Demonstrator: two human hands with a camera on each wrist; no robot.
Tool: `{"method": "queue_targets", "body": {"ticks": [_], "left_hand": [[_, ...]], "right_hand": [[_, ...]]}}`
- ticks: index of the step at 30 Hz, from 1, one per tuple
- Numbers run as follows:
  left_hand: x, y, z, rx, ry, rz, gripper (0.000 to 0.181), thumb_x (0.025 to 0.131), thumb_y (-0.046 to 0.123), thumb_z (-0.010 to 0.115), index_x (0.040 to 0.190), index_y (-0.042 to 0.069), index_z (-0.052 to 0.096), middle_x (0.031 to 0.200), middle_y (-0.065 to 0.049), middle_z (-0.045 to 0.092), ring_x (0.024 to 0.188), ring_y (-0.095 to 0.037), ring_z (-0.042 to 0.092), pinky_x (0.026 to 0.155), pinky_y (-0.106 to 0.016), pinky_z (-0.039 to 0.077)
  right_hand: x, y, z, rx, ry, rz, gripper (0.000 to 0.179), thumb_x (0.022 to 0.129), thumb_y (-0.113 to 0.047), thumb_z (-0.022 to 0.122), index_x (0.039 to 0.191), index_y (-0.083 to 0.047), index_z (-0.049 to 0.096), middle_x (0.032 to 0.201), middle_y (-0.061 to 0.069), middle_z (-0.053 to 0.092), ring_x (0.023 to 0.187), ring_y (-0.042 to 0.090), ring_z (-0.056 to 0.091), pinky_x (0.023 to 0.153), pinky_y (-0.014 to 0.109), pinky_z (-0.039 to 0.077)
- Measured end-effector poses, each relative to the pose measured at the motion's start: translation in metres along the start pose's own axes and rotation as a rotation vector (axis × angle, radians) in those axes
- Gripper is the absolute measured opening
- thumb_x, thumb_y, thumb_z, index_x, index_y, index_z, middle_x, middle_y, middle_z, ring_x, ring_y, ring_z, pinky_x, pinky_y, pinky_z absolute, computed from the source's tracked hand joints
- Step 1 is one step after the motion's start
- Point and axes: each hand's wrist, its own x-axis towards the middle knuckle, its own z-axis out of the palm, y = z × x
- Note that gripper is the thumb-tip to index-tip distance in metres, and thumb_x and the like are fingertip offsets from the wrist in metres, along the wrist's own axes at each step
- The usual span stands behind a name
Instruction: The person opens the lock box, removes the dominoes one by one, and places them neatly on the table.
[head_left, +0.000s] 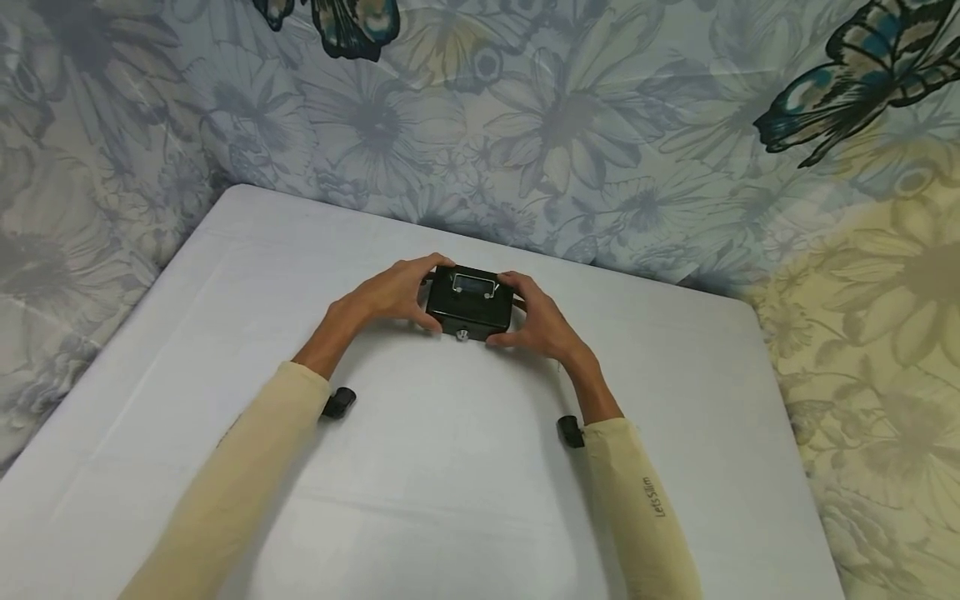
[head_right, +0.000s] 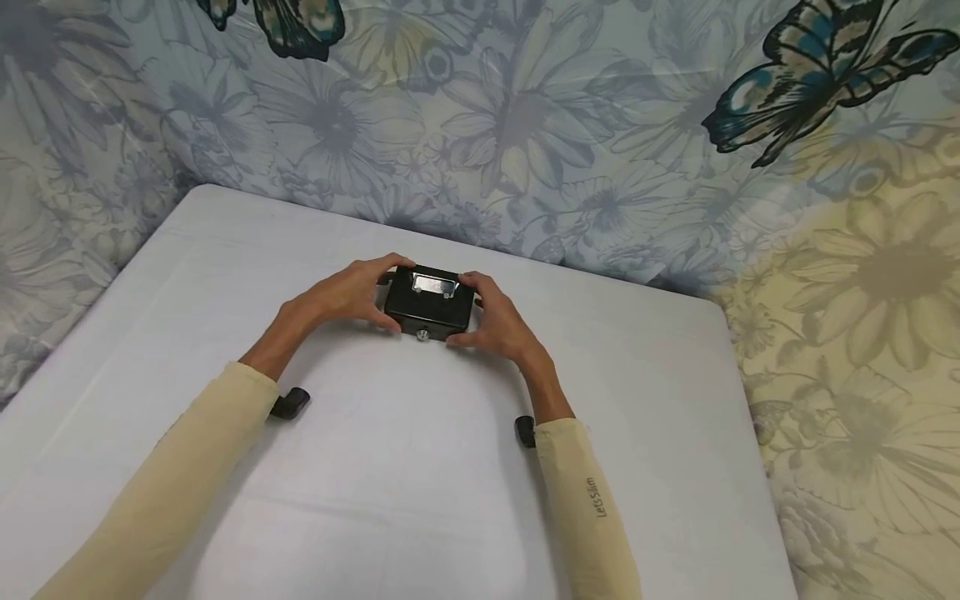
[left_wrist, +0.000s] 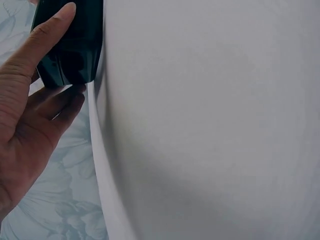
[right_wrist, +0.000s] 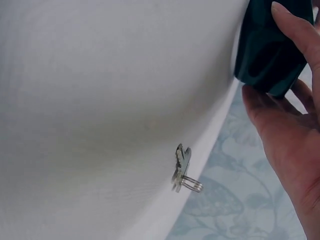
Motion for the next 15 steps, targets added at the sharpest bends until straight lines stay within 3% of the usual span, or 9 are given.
{"method": "queue_targets", "body": {"ticks": [7, 15], "left_hand": [[0.0021, -0.0046, 0.0009, 0.044, -0.01, 0.017, 0.115, 0.072, 0.028, 0.098, 0.164, 0.007, 0.031, 0.165, -0.016, 0.041, 0.154, -0.035, 0.04, 0.128, -0.053, 0.034], [0.009, 0.0016, 0.0007, 0.1, -0.04, 0.002, 0.113, 0.072, 0.033, 0.098, 0.162, 0.006, 0.035, 0.159, -0.016, 0.047, 0.144, -0.035, 0.049, 0.123, -0.052, 0.04]], "right_hand": [[0.0014, 0.0002, -0.0008, 0.0, -0.002, 0.006, 0.101, 0.069, -0.002, 0.097, 0.153, -0.002, 0.041, 0.157, 0.016, 0.046, 0.149, 0.035, 0.047, 0.123, 0.042, 0.044], [-0.0004, -0.0007, -0.0069, -0.038, -0.026, 0.047, 0.102, 0.069, -0.003, 0.097, 0.154, -0.002, 0.04, 0.16, 0.016, 0.043, 0.152, 0.034, 0.044, 0.125, 0.042, 0.042]]}}
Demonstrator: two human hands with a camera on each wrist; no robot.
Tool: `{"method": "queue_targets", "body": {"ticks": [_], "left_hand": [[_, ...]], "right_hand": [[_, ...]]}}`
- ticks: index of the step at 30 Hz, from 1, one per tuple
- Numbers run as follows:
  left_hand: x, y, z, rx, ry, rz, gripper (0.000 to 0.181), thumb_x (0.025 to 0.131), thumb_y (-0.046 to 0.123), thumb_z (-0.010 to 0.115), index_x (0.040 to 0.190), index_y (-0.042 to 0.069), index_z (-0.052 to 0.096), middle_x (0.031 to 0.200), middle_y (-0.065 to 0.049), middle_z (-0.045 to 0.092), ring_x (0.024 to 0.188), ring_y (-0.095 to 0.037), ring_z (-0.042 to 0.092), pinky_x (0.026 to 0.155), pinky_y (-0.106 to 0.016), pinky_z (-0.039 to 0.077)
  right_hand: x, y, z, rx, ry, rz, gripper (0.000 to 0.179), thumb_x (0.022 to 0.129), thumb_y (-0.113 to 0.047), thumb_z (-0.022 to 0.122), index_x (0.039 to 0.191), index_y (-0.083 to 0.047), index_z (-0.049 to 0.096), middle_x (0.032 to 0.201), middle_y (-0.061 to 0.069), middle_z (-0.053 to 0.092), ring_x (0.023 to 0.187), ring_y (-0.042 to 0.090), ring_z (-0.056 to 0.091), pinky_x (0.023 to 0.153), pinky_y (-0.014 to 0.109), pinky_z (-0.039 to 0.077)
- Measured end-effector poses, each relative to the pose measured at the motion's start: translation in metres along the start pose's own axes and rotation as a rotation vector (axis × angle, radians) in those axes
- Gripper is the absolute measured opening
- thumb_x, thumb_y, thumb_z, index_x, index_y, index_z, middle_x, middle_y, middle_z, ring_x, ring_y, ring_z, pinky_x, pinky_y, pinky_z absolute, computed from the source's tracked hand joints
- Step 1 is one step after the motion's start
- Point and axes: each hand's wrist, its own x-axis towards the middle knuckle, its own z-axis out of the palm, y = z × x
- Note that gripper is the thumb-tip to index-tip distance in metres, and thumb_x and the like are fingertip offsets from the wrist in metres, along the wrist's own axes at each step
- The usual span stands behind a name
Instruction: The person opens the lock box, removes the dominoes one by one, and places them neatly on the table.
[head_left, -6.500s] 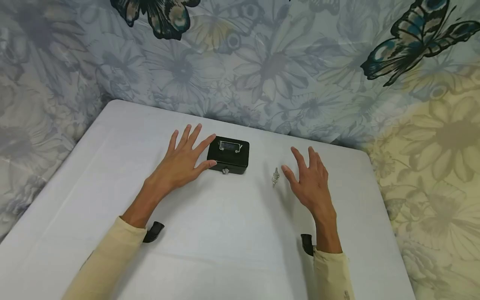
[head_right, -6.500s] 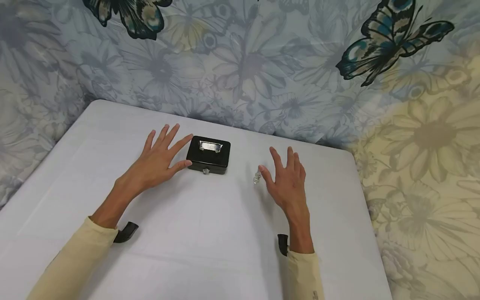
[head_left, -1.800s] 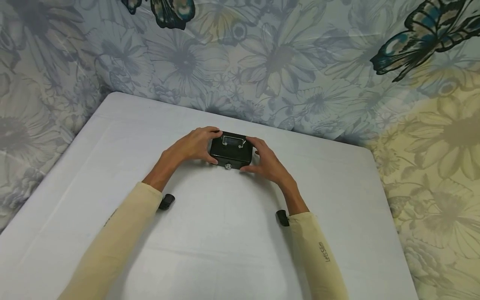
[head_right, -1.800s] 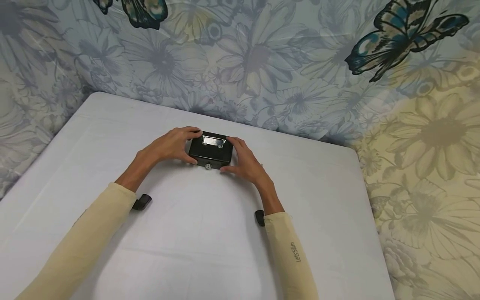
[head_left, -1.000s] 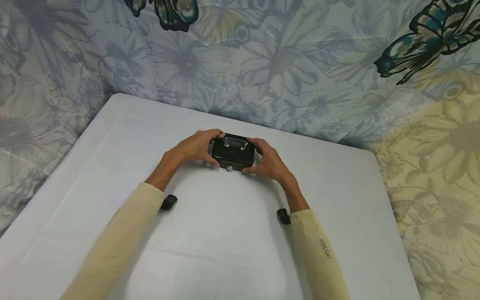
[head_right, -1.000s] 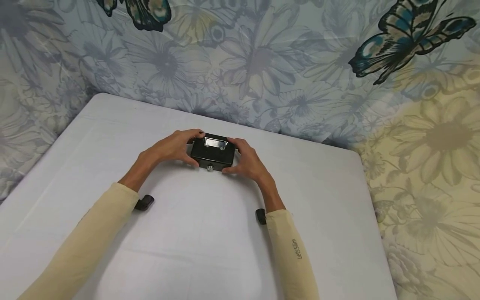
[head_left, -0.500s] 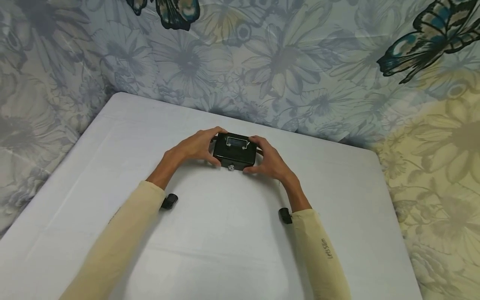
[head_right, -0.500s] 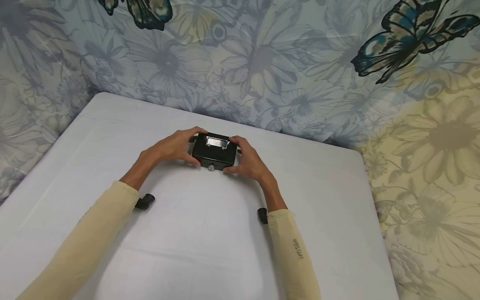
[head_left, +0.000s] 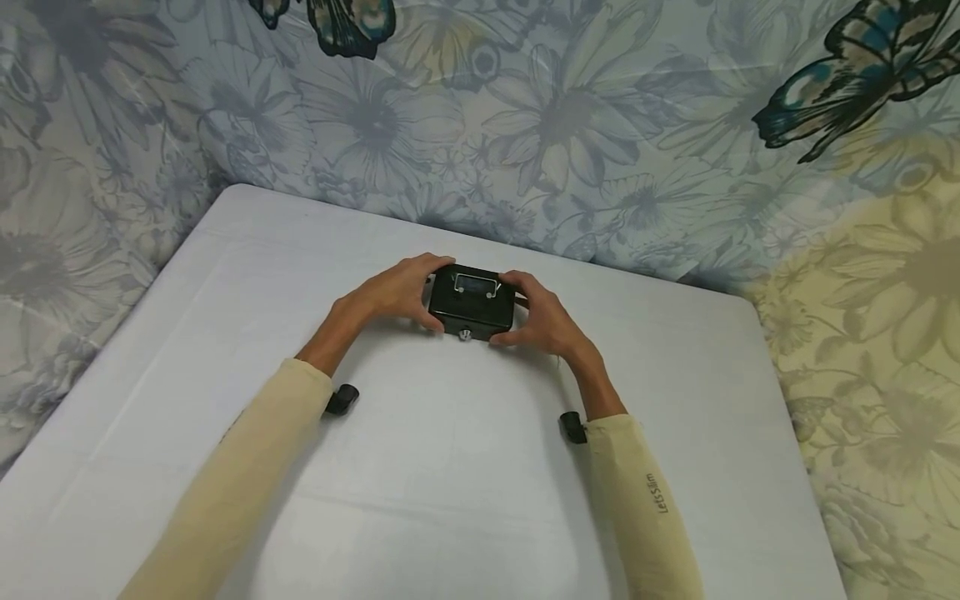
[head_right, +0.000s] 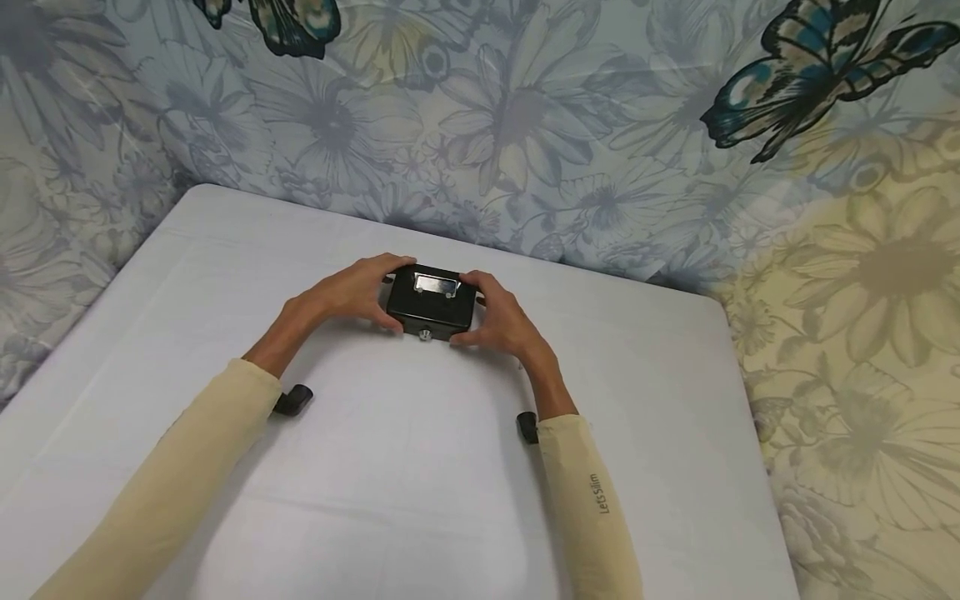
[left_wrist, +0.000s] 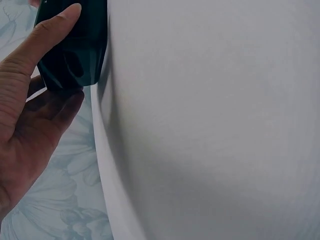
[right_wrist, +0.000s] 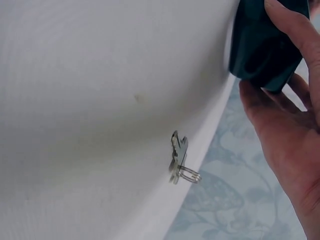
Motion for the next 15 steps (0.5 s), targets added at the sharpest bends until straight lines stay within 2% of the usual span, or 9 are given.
{"method": "queue_targets", "body": {"ticks": [4, 8, 11, 13, 15], "left_hand": [[0.001, 0.0014, 0.0013, -0.032, 0.001, -0.001, 0.112, 0.071, 0.029, 0.098, 0.16, 0.004, 0.035, 0.161, -0.016, 0.044, 0.147, -0.034, 0.047, 0.124, -0.051, 0.038], [0.0008, 0.0019, 0.0026, -0.055, 0.004, 0.017, 0.112, 0.072, 0.024, 0.098, 0.16, -0.001, 0.033, 0.171, -0.019, 0.028, 0.158, -0.036, 0.031, 0.13, -0.052, 0.029], [0.0008, 0.0025, 0.0031, -0.052, -0.004, 0.018, 0.114, 0.073, 0.024, 0.097, 0.161, -0.002, 0.03, 0.174, -0.019, 0.018, 0.162, -0.038, 0.022, 0.132, -0.053, 0.024], [0.001, 0.0033, 0.0028, -0.05, -0.007, 0.014, 0.114, 0.073, 0.025, 0.097, 0.161, -0.002, 0.03, 0.174, -0.019, 0.018, 0.162, -0.038, 0.022, 0.132, -0.054, 0.024], [0.0014, 0.0041, 0.0025, -0.05, -0.011, 0.008, 0.114, 0.073, 0.024, 0.097, 0.161, -0.002, 0.03, 0.173, -0.019, 0.024, 0.161, -0.037, 0.026, 0.132, -0.053, 0.026]], "right_hand": [[0.0, -0.0013, -0.0032, -0.025, -0.02, 0.007, 0.104, 0.07, -0.005, 0.096, 0.156, -0.005, 0.037, 0.161, 0.015, 0.042, 0.152, 0.035, 0.043, 0.125, 0.044, 0.041], [0.0016, -0.0007, -0.0035, -0.053, -0.05, -0.01, 0.108, 0.072, -0.008, 0.096, 0.159, -0.007, 0.032, 0.163, 0.015, 0.037, 0.153, 0.034, 0.04, 0.126, 0.047, 0.04], [0.0015, 0.0, -0.003, -0.074, -0.052, -0.029, 0.111, 0.072, -0.011, 0.097, 0.161, -0.01, 0.029, 0.168, 0.017, 0.028, 0.157, 0.034, 0.033, 0.125, 0.051, 0.04], [0.0011, 0.0006, -0.0028, -0.08, -0.043, -0.044, 0.115, 0.072, -0.012, 0.097, 0.163, -0.013, 0.026, 0.171, 0.018, 0.021, 0.159, 0.034, 0.027, 0.124, 0.053, 0.04], [0.0006, 0.0009, -0.0026, -0.08, -0.038, -0.061, 0.118, 0.072, -0.014, 0.097, 0.165, -0.015, 0.024, 0.172, 0.019, 0.016, 0.16, 0.035, 0.024, 0.123, 0.055, 0.04]]}}
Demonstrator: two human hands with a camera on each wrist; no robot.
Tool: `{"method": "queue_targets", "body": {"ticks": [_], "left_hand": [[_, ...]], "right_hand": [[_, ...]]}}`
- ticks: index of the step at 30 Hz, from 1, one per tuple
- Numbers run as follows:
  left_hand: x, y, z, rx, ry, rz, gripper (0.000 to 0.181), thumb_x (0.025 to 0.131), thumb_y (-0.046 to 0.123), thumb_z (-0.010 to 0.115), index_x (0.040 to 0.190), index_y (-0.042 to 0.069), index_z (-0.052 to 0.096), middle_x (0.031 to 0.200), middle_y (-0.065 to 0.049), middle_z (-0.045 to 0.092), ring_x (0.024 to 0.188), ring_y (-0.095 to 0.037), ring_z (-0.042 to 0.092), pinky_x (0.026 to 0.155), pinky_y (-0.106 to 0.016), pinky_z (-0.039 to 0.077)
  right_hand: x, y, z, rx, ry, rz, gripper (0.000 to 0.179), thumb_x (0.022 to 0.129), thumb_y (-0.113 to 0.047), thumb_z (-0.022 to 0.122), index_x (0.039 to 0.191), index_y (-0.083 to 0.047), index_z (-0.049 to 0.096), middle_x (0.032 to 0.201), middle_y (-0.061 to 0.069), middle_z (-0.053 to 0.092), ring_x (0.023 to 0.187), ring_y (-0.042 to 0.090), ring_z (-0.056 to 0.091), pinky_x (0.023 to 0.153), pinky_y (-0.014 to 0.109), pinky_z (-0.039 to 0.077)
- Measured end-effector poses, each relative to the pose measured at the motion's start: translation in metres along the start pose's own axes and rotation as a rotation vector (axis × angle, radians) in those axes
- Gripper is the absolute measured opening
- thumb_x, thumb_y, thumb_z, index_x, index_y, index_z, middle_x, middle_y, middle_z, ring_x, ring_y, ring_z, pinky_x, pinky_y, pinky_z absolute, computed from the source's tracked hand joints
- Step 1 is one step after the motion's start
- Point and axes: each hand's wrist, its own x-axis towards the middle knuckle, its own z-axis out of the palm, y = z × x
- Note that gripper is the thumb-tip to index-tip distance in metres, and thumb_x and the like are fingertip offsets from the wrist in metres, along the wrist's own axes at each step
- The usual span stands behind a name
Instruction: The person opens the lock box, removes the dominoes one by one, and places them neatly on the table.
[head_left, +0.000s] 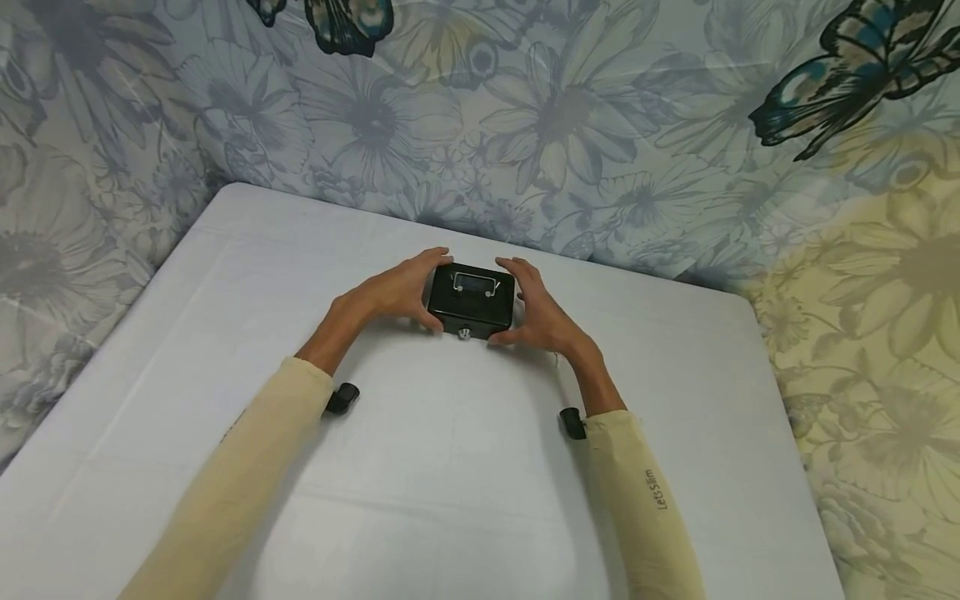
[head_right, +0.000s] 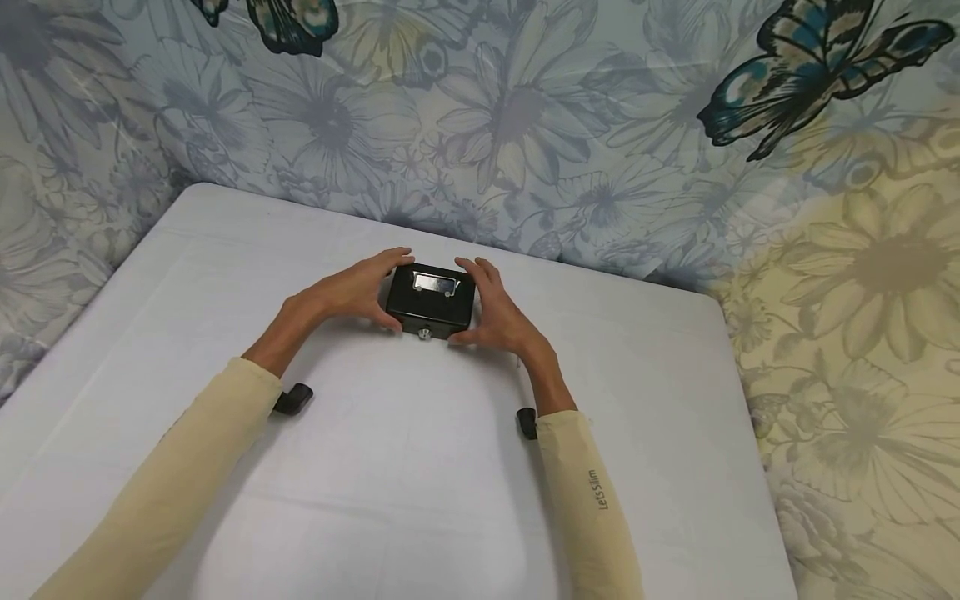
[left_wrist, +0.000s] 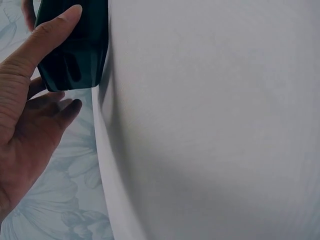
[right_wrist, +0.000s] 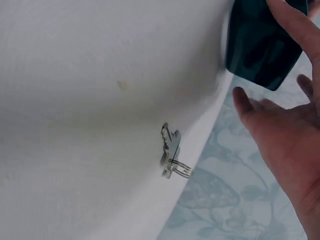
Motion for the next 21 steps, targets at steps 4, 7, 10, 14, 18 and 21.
{"method": "queue_targets", "body": {"ticks": [4, 7, 10, 14, 18, 21], "left_hand": [[0.0006, 0.0004, -0.0008, -0.013, -0.011, -0.019, 0.115, 0.072, 0.024, 0.098, 0.161, 0.0, 0.03, 0.166, -0.018, 0.039, 0.154, -0.034, 0.039, 0.129, -0.051, 0.032], [0.0013, 0.0003, -0.0008, -0.019, -0.017, -0.029, 0.115, 0.072, 0.025, 0.098, 0.162, 0.002, 0.029, 0.161, -0.016, 0.045, 0.15, -0.032, 0.045, 0.126, -0.049, 0.036], [0.0014, 0.001, -0.0012, -0.005, -0.02, -0.034, 0.115, 0.072, 0.026, 0.098, 0.162, 0.003, 0.03, 0.159, -0.015, 0.048, 0.147, -0.032, 0.048, 0.125, -0.049, 0.038], [0.0005, 0.0028, -0.0024, 0.022, -0.022, -0.044, 0.114, 0.072, 0.028, 0.098, 0.162, 0.004, 0.031, 0.157, -0.015, 0.05, 0.144, -0.032, 0.05, 0.123, -0.05, 0.04], [0.001, 0.0044, -0.0034, 0.034, -0.023, -0.057, 0.114, 0.072, 0.029, 0.098, 0.162, 0.005, 0.032, 0.158, -0.015, 0.05, 0.144, -0.032, 0.05, 0.123, -0.05, 0.04], [0.0012, 0.0053, -0.0041, 0.045, -0.025, -0.073, 0.114, 0.072, 0.031, 0.098, 0.162, 0.006, 0.033, 0.157, -0.014, 0.051, 0.143, -0.032, 0.05, 0.123, -0.05, 0.04]], "right_hand": [[-0.0001, -0.0007, 0.001, 0.022, -0.008, -0.014, 0.117, 0.073, -0.014, 0.097, 0.165, -0.013, 0.025, 0.17, 0.018, 0.023, 0.157, 0.036, 0.03, 0.123, 0.056, 0.041], [-0.0004, -0.0016, 0.0016, 0.024, -0.007, 0.002, 0.112, 0.074, -0.012, 0.096, 0.164, -0.009, 0.029, 0.167, 0.017, 0.03, 0.154, 0.036, 0.037, 0.123, 0.054, 0.042], [-0.0007, -0.002, 0.0019, 0.025, -0.006, 0.021, 0.109, 0.075, -0.012, 0.095, 0.163, -0.009, 0.031, 0.166, 0.017, 0.033, 0.153, 0.037, 0.039, 0.124, 0.052, 0.042], [-0.0009, -0.004, 0.0007, 0.018, -0.012, 0.039, 0.108, 0.075, -0.013, 0.095, 0.164, -0.011, 0.034, 0.164, 0.018, 0.035, 0.152, 0.038, 0.041, 0.123, 0.051, 0.042], [0.0004, -0.0046, -0.0009, -0.019, -0.02, 0.065, 0.107, 0.076, -0.017, 0.095, 0.164, -0.015, 0.035, 0.164, 0.018, 0.035, 0.15, 0.04, 0.044, 0.123, 0.054, 0.043], [0.0023, -0.0044, -0.0015, -0.039, -0.03, 0.074, 0.107, 0.076, -0.019, 0.095, 0.165, -0.015, 0.034, 0.165, 0.019, 0.035, 0.149, 0.04, 0.045, 0.122, 0.055, 0.043]]}}
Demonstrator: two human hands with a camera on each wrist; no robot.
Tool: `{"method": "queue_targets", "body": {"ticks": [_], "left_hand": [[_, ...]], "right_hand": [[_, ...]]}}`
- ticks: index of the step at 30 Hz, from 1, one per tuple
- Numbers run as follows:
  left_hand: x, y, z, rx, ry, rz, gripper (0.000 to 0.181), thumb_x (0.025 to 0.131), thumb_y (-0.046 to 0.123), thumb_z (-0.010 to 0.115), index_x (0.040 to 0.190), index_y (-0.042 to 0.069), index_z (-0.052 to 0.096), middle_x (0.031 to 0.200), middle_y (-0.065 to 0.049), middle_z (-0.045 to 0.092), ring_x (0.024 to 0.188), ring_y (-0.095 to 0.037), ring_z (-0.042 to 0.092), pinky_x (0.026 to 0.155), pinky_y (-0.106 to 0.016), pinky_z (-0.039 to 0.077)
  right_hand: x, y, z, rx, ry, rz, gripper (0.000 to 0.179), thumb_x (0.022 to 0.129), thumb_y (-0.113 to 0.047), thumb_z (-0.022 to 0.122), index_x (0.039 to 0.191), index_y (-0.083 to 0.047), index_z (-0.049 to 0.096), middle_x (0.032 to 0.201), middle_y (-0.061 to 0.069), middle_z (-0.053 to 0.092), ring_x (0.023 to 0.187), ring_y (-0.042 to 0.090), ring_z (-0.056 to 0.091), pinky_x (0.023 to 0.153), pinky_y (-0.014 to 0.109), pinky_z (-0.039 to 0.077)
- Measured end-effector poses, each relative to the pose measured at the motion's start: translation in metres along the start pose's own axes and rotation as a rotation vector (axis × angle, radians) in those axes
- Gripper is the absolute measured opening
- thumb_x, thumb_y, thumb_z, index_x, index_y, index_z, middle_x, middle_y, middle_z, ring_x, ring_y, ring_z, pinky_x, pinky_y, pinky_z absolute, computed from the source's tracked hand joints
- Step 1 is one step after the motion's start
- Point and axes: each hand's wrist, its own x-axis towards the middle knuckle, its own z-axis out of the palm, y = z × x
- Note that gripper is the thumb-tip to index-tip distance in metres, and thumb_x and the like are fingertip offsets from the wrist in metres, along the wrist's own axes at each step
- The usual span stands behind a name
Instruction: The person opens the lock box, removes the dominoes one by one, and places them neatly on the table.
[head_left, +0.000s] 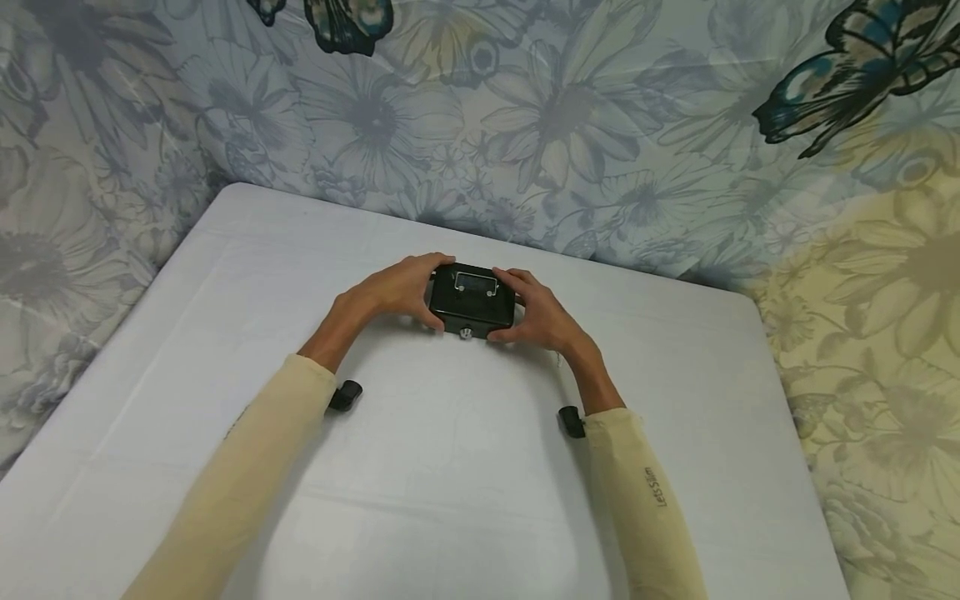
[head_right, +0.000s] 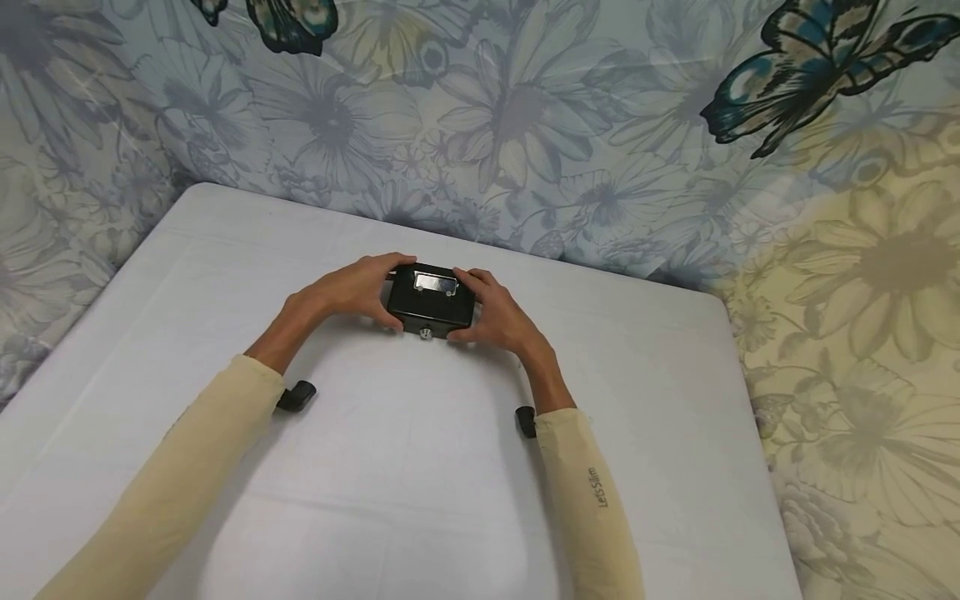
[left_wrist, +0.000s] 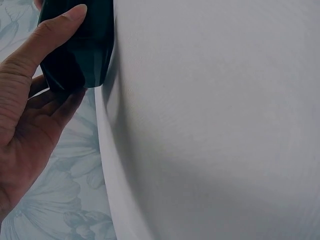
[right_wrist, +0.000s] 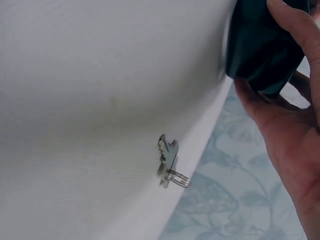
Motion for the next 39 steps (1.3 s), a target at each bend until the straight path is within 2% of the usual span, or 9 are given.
{"method": "queue_targets", "body": {"ticks": [10, 17, 29, 39], "left_hand": [[0.002, -0.001, -0.004, 0.028, -0.007, 0.019, 0.112, 0.072, 0.034, 0.097, 0.16, 0.004, 0.036, 0.153, -0.015, 0.055, 0.141, -0.033, 0.052, 0.121, -0.052, 0.042], [0.005, -0.003, -0.005, 0.003, -0.011, 0.034, 0.11, 0.072, 0.035, 0.096, 0.16, 0.003, 0.037, 0.153, -0.015, 0.055, 0.143, -0.033, 0.054, 0.121, -0.051, 0.043], [0.006, -0.006, -0.008, -0.092, -0.027, 0.064, 0.108, 0.075, 0.029, 0.094, 0.16, 0.002, 0.034, 0.154, -0.017, 0.055, 0.147, -0.036, 0.05, 0.123, -0.052, 0.04], [0.008, -0.013, -0.004, -0.087, -0.028, 0.085, 0.11, 0.077, 0.032, 0.092, 0.162, 0.0, 0.03, 0.16, -0.017, 0.048, 0.149, -0.036, 0.047, 0.126, -0.051, 0.038]], "right_hand": [[0.004, 0.0, -0.005, 0.035, -0.027, -0.013, 0.107, 0.076, -0.014, 0.095, 0.164, -0.009, 0.035, 0.16, 0.021, 0.04, 0.148, 0.041, 0.047, 0.12, 0.052, 0.046], [0.007, 0.0, -0.01, 0.028, -0.039, -0.011, 0.105, 0.075, -0.018, 0.095, 0.163, -0.011, 0.038, 0.157, 0.021, 0.045, 0.144, 0.041, 0.052, 0.12, 0.052, 0.046], [0.012, 0.004, -0.018, 0.055, -0.043, 0.002, 0.103, 0.072, -0.023, 0.096, 0.16, -0.015, 0.044, 0.157, 0.018, 0.049, 0.145, 0.034, 0.05, 0.119, 0.053, 0.046], [0.015, 0.003, -0.02, 0.061, -0.045, 0.025, 0.103, 0.07, -0.022, 0.097, 0.159, -0.016, 0.046, 0.157, 0.015, 0.051, 0.146, 0.031, 0.048, 0.121, 0.053, 0.044]]}}
